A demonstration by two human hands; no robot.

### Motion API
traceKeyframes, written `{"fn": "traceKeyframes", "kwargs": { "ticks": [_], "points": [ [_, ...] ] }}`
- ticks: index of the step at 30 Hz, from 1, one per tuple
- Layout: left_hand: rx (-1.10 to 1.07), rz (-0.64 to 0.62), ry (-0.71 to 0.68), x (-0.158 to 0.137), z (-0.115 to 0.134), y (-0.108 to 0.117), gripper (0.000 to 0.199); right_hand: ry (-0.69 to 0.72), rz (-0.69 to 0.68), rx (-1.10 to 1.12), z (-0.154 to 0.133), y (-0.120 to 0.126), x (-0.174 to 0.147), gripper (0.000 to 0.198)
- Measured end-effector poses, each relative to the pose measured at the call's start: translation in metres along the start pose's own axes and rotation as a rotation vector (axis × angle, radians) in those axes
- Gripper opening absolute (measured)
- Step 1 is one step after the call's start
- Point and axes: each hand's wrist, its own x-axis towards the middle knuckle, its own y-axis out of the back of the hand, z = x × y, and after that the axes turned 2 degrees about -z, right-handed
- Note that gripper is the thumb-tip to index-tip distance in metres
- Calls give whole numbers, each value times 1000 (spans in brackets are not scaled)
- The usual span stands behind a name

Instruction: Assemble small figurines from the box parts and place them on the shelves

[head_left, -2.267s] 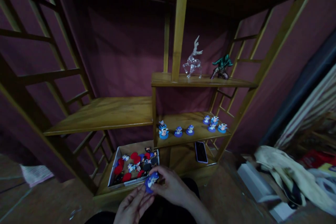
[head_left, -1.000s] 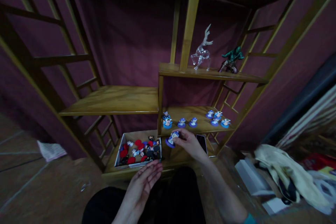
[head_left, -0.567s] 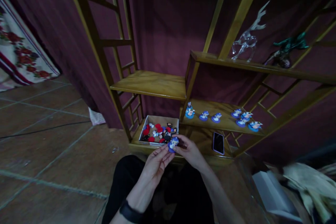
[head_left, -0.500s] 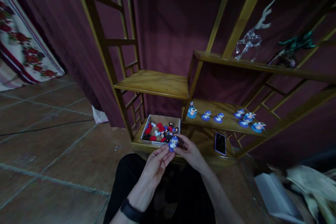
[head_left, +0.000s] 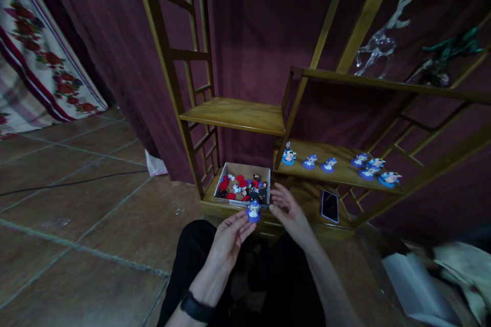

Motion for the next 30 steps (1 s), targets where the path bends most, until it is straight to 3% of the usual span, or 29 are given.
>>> {"fn": "traceKeyframes", "kwargs": {
  "ticks": [2,4,10,15,22,30],
  "points": [
    [5,3,-13,-3,-1,5,25,-6,36,23,-2,6,1,53],
    [-3,5,-6,-7,-2,8,25,-40,-27,43,-1,4,-3,52],
    [-12,-8,6,-22,-6,12,27,-97,-227,135,16,-35,-31,50],
    [10,18,-23,-29,-7,13,34,-107,-209,201,17,-46,-41,42],
    [194,-79,-190,-36,-9,7,47,-167,-194,251,12,-42,-44,44],
    [239,-45,-269,-38,2,4,38,-97,-125,141,6,-54,-44,28]
  ]
}}
